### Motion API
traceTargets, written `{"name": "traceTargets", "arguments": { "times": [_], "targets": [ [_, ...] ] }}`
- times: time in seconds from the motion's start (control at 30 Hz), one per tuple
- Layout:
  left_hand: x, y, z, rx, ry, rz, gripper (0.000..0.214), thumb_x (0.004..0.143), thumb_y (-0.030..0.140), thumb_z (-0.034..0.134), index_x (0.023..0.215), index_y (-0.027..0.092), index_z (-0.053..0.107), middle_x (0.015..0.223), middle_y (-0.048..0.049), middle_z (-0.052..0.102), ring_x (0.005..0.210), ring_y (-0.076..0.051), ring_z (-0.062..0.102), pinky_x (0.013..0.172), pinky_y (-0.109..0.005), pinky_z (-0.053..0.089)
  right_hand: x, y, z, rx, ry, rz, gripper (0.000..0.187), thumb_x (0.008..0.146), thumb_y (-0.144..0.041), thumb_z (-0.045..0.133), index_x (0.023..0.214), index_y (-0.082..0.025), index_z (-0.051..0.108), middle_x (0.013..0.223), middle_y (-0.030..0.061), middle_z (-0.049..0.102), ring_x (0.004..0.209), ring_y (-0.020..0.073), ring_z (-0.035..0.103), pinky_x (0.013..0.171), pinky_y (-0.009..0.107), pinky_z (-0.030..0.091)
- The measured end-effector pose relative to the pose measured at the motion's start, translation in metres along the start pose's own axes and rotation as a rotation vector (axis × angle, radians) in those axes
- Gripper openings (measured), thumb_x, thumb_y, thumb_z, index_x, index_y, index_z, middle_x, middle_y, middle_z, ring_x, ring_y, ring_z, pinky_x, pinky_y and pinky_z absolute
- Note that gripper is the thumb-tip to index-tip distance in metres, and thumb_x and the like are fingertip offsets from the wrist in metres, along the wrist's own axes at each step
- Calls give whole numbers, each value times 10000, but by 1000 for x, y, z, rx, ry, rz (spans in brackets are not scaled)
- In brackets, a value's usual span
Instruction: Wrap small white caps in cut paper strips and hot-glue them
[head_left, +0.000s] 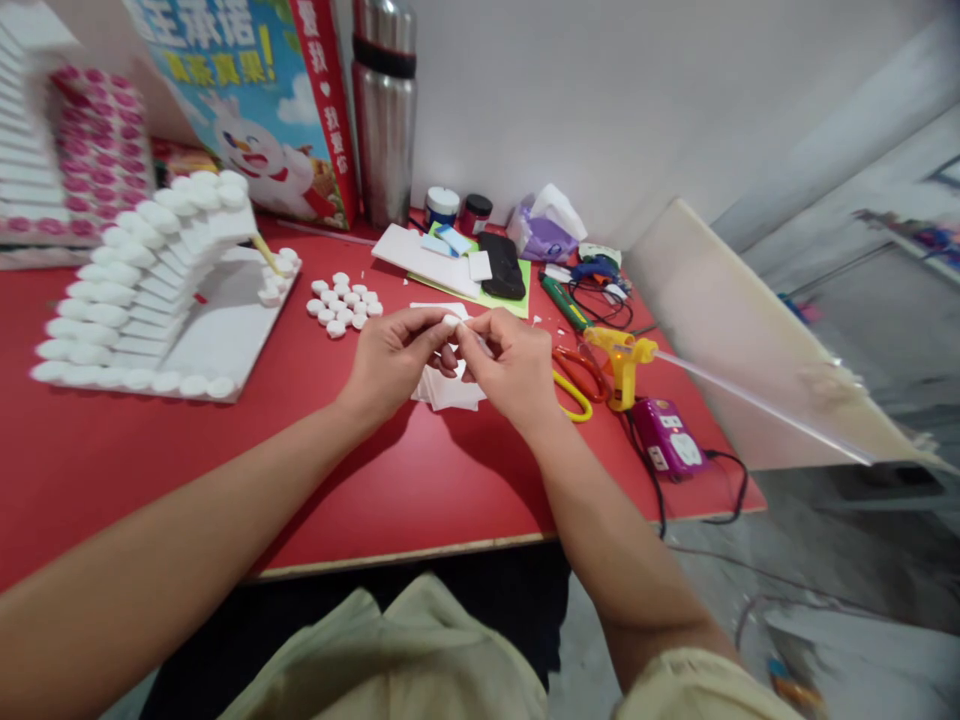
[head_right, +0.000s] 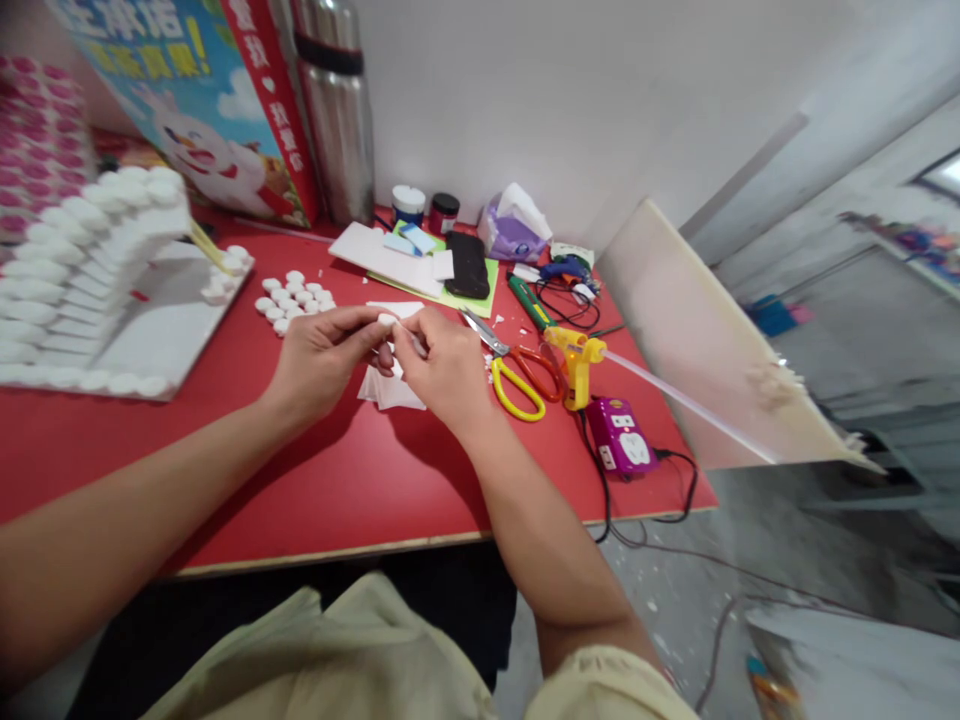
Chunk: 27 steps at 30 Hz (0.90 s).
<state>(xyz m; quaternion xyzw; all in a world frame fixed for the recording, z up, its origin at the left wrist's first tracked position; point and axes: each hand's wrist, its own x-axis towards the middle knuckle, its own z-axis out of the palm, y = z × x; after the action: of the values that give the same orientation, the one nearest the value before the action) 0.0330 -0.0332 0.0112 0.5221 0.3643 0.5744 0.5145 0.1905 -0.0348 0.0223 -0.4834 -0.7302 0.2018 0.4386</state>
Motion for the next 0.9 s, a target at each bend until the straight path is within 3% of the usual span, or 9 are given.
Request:
{"name": "traceTargets", "arguments": {
  "times": [0.2,0.63,0.83,0.9],
  "targets": [
    [-2,-3,4,34,88,44,94,877,196,712,833,156,785,661,-6,687,569,-125,636,587,-249,592,-3,-6,5,-106,70,-55,222,988,-318,622,792,-214,628,662,1,681,601,140,618,609,277,463],
    [-1,-7,4,159,207,85,98,854,170,692,787,163,763,695,-8,701,592,-123,628,584,-235,584,-5,-9,13,-161,19,-25,236,986,-328,600,778,-217,592,694,16,690,619,146,594,620,287,419],
    [1,-4,1,115,166,82,75,861,221,718,835,166,762,681,-3,686,596,-130,633,604,-258,602,-5,-12,8,-92,-14,-25,277,972,-363,626,736,-229,569,667,11,657,619,145,572,607,287,422],
    [2,-2,-2,83,145,62,110,876,267,730,875,162,762,672,-3,673,587,-129,634,601,-263,613,-1,-11,1,-25,-22,38,343,955,-441,674,713,-227,559,641,3,634,591,136,567,574,275,430]
  ]
}}
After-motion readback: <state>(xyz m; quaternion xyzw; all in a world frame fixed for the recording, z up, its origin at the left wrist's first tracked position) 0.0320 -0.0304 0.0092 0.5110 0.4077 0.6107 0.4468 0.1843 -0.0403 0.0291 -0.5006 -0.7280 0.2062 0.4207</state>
